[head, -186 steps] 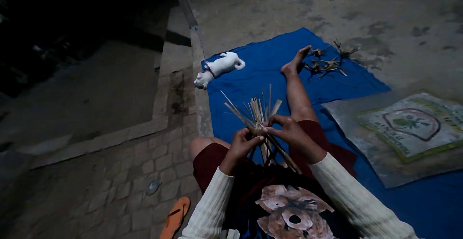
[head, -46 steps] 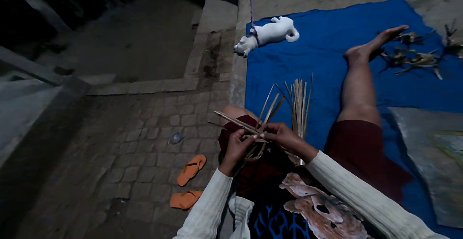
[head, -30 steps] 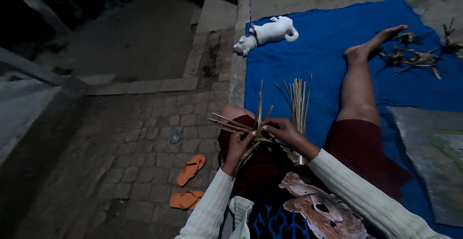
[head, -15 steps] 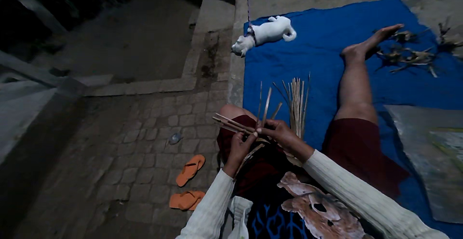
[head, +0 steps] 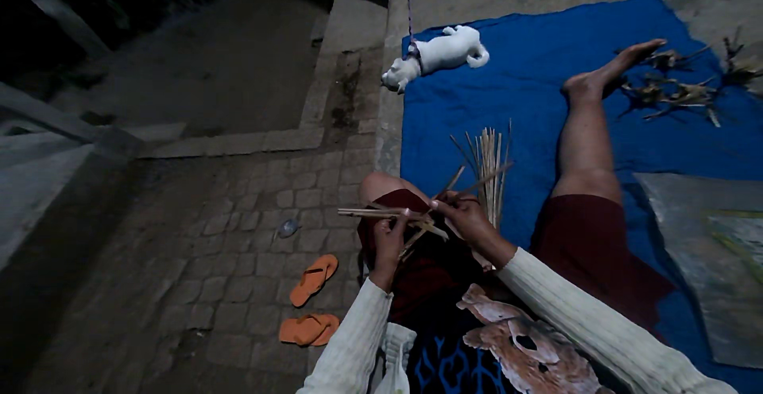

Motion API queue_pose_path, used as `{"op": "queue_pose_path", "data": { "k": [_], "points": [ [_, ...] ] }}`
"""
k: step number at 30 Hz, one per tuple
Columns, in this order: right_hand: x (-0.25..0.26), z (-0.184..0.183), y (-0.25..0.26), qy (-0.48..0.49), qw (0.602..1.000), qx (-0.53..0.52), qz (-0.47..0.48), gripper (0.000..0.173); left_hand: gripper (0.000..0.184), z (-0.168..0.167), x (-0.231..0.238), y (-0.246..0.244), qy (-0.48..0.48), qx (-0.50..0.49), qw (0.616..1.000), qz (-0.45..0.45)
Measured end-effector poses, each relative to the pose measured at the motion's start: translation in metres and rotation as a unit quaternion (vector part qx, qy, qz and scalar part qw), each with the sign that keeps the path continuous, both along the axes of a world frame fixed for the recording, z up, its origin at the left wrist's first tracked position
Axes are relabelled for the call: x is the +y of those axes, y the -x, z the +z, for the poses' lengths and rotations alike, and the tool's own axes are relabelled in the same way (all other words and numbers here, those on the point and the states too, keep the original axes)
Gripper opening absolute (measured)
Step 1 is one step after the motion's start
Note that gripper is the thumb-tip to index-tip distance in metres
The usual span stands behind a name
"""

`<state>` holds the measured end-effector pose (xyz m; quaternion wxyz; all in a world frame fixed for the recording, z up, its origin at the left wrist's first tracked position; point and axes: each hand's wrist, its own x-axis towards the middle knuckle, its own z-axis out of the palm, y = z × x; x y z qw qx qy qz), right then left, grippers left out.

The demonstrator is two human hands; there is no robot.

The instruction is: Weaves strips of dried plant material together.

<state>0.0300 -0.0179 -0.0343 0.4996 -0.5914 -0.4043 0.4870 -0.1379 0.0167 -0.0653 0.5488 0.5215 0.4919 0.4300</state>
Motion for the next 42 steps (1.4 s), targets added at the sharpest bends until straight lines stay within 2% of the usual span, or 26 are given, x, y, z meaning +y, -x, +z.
{"op": "queue_pose_path", "data": {
  "k": [2,5,8,10,13,16,20,23,25,29,31,35,38,42],
  "points": [
    [0.002,-0.002,-0.003,-0.017,1.000,0.010,-0.020,0.010,0.013,-0.008,-0.001,0.002,0.004,-0.034,0.999,0.020],
    [0.002,-0.005,-0.005,-0.021,0.999,0.029,-0.027,0.008,0.014,-0.004,-0.008,0.005,0.032,0.007,0.999,0.003],
    [0.002,-0.006,-0.001,-0.010,0.999,0.042,-0.029,0.007,0.025,0.010,-0.013,0.015,0.082,0.120,0.986,-0.087],
    [0.002,-0.006,0.000,-0.002,0.999,0.048,-0.024,0.008,0.027,0.012,-0.015,0.019,0.096,0.141,0.976,-0.136],
    [0.003,-0.005,0.003,-0.004,0.998,0.059,-0.026,0.009,0.029,0.005,-0.017,0.018,0.118,0.075,0.981,-0.136],
    [0.002,-0.003,0.003,-0.004,0.997,0.065,-0.033,0.008,0.023,0.007,-0.020,0.013,0.173,-0.011,0.978,-0.114],
    [0.002,-0.001,0.006,-0.003,0.997,0.066,-0.033,0.009,0.017,0.008,-0.025,0.003,0.212,-0.087,0.972,-0.044],
    [0.002,0.000,0.001,-0.060,0.995,0.040,-0.070,0.013,0.016,0.020,-0.020,0.001,0.163,-0.088,0.982,-0.019],
    [0.001,0.007,-0.005,-0.062,0.996,0.009,-0.068,0.022,0.014,0.030,-0.015,0.002,0.103,-0.077,0.992,-0.005],
    [-0.003,0.023,-0.009,-0.033,0.995,-0.032,0.087,0.044,0.008,0.048,-0.007,0.000,-0.024,-0.035,0.999,0.011],
    [-0.006,0.023,-0.003,-0.055,0.990,0.018,0.128,0.037,0.008,0.055,-0.008,-0.004,-0.050,-0.035,0.998,0.005],
    [-0.008,0.030,0.007,-0.067,0.987,0.143,0.035,0.009,0.011,0.049,-0.010,-0.014,-0.070,-0.115,0.991,-0.028],
    [-0.008,0.034,0.002,-0.085,0.986,0.141,0.013,0.011,0.011,0.047,-0.012,-0.021,-0.066,-0.137,0.988,-0.035],
    [-0.009,0.038,-0.008,-0.117,0.989,0.091,0.023,0.014,0.013,0.050,-0.009,-0.023,-0.082,-0.094,0.992,-0.022]
  ]
}}
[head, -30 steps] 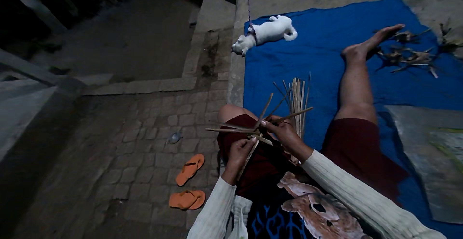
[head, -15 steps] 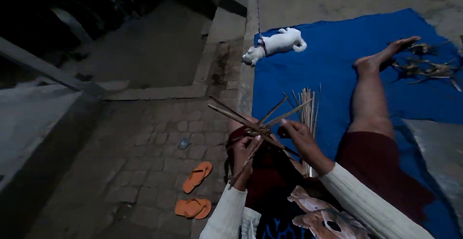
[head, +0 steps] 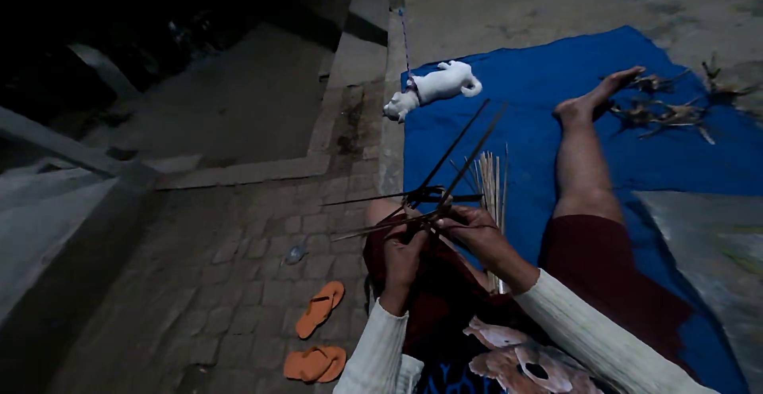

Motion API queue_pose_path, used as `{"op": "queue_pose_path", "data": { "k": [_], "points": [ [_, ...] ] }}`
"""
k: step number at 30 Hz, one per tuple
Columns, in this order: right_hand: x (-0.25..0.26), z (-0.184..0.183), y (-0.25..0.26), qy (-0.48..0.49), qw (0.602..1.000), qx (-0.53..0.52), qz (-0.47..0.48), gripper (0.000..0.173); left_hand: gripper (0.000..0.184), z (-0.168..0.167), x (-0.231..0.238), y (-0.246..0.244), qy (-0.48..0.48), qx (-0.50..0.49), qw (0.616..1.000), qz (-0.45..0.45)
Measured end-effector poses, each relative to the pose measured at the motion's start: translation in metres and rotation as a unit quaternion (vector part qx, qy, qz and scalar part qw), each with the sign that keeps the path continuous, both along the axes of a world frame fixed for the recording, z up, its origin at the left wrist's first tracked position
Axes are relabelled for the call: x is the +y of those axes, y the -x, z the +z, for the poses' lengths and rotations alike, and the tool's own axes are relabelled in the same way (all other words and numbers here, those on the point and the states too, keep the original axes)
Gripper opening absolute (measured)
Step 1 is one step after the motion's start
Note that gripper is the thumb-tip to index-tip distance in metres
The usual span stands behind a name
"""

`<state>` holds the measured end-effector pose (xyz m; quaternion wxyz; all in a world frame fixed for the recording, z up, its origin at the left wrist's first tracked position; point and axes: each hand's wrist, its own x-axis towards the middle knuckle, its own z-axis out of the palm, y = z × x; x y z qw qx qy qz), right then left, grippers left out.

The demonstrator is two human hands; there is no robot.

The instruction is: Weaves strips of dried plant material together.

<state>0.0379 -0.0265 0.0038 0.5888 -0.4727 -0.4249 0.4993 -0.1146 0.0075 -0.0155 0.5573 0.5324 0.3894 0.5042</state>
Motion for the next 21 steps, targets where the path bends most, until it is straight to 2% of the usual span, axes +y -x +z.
{"op": "queue_pose_path", "data": {
  "k": [3,6,10,15,17,21],
  "points": [
    [0.001,0.001,-0.007,-0.012,1.000,-0.008,0.008,0.011,0.014,-0.004,0.005,-0.001,-0.068,0.047,0.996,0.040],
    [0.002,0.002,-0.006,0.014,1.000,0.017,0.007,0.008,0.016,-0.010,0.011,-0.001,-0.128,0.049,0.990,0.033],
    [0.003,-0.001,-0.008,0.017,1.000,-0.004,0.011,0.009,0.008,-0.001,0.007,-0.004,-0.065,0.026,0.997,-0.028],
    [0.004,-0.005,-0.011,0.017,0.997,-0.081,0.000,0.011,0.010,0.005,0.007,0.000,0.008,0.010,0.997,-0.075],
    [0.004,-0.004,-0.010,0.009,0.998,-0.059,0.000,0.004,0.010,0.006,0.008,0.002,0.011,-0.001,0.995,-0.095],
    [0.003,-0.006,-0.009,0.001,1.000,0.002,0.005,0.013,0.011,0.012,0.008,0.004,0.009,0.016,0.993,-0.113]
  ]
}}
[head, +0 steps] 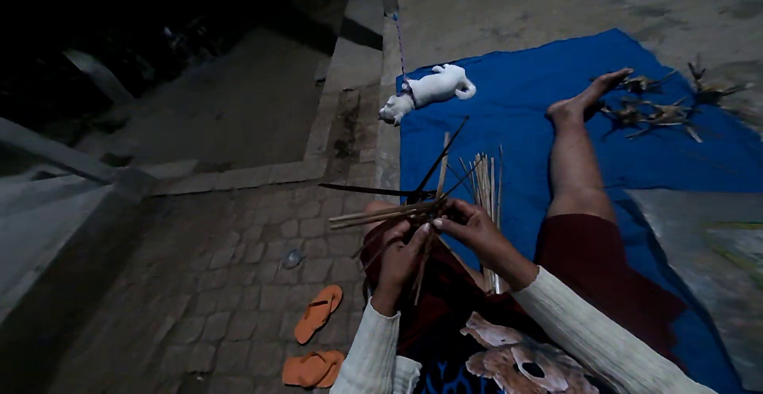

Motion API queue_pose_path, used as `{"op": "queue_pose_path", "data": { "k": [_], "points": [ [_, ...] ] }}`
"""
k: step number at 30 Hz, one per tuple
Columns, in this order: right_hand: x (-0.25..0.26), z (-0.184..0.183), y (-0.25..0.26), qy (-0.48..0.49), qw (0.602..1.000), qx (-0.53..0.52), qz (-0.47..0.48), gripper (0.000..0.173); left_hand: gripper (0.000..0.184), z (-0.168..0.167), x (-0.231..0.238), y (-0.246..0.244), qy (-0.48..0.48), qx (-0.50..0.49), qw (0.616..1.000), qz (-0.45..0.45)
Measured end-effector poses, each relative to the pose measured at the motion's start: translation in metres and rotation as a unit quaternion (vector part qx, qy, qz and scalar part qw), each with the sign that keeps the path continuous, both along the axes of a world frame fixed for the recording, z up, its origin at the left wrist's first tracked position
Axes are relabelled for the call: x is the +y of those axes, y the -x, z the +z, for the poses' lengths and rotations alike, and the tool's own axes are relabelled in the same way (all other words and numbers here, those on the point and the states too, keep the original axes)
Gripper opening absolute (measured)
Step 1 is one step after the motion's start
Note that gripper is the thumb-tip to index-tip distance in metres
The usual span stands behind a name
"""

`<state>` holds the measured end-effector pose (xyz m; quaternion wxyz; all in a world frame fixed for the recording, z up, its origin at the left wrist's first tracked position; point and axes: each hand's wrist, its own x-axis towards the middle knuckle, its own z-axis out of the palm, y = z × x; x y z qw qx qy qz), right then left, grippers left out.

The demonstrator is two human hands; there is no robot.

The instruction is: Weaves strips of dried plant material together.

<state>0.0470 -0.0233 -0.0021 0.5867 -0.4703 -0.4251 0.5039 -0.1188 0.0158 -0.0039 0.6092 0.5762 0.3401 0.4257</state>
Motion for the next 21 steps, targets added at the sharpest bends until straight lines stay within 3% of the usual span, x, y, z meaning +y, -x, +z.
{"op": "queue_pose_path", "data": {
  "k": [6,12,14,16,18,21],
  "points": [
    [-0.002,-0.003,0.000,0.011,0.999,0.050,0.015,0.015,0.012,0.007,-0.003,0.001,0.005,0.047,0.999,0.010],
    [-0.003,-0.002,0.007,0.034,0.998,0.056,-0.017,0.005,0.012,0.008,-0.006,0.001,0.025,0.075,0.997,-0.004],
    [-0.004,0.001,0.007,0.000,1.000,-0.008,-0.028,0.005,0.012,0.014,-0.006,0.004,0.043,0.110,0.993,0.006],
    [-0.006,-0.002,0.006,-0.071,0.985,-0.146,-0.052,0.011,0.013,0.019,-0.004,0.010,0.049,0.122,0.991,0.009],
    [-0.006,-0.005,0.005,-0.130,0.948,-0.278,-0.086,0.019,0.009,0.020,-0.001,0.012,0.059,0.075,0.995,0.003],
    [0.001,-0.021,0.004,-0.223,0.901,-0.352,-0.123,0.017,0.013,0.024,-0.004,0.007,0.142,0.002,0.990,0.019]
  ]
}}
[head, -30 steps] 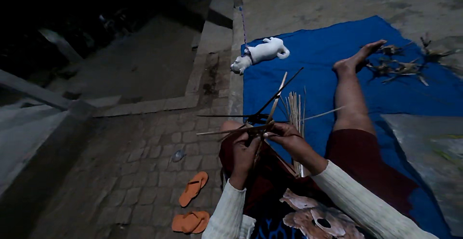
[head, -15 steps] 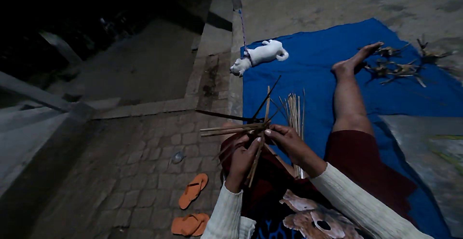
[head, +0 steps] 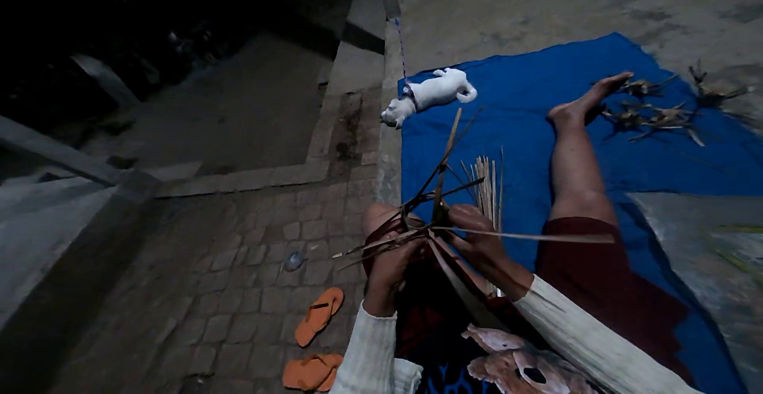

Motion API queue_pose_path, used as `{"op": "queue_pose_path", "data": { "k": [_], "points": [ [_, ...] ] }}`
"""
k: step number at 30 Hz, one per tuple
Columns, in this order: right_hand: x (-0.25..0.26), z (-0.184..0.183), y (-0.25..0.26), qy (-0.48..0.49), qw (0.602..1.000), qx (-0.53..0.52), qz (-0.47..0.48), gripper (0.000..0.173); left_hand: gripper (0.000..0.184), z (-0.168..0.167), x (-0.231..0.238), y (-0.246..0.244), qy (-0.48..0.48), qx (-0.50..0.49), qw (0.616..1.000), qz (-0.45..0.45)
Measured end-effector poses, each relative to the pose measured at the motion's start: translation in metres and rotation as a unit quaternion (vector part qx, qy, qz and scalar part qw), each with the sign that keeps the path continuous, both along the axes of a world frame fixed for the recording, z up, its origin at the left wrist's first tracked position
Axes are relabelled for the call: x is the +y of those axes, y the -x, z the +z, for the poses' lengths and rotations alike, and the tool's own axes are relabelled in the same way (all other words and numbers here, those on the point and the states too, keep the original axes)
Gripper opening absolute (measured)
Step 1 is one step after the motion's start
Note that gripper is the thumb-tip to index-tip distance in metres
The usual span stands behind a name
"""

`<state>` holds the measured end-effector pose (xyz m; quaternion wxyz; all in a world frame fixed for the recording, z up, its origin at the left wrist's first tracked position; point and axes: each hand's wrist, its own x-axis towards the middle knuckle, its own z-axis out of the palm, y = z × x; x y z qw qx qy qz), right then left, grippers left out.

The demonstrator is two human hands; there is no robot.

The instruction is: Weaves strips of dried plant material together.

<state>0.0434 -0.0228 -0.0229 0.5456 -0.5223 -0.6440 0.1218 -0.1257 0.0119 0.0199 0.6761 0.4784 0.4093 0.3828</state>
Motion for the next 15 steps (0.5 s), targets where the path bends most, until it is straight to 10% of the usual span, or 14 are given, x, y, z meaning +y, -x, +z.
{"op": "queue_pose_path", "data": {
  "k": [6,10,15],
  "points": [
    [-0.007,0.013,0.004,0.163,0.963,0.194,0.090,0.023,0.010,-0.027,-0.002,-0.016,-0.029,-0.046,0.997,0.050],
    [-0.007,0.007,0.000,0.168,0.978,0.116,0.048,0.028,0.007,-0.037,0.004,-0.016,-0.152,0.002,0.985,0.084],
    [-0.005,0.007,0.001,0.198,0.968,0.138,0.070,0.027,0.009,-0.022,0.007,-0.014,-0.050,-0.023,0.998,0.022]
  ]
}}
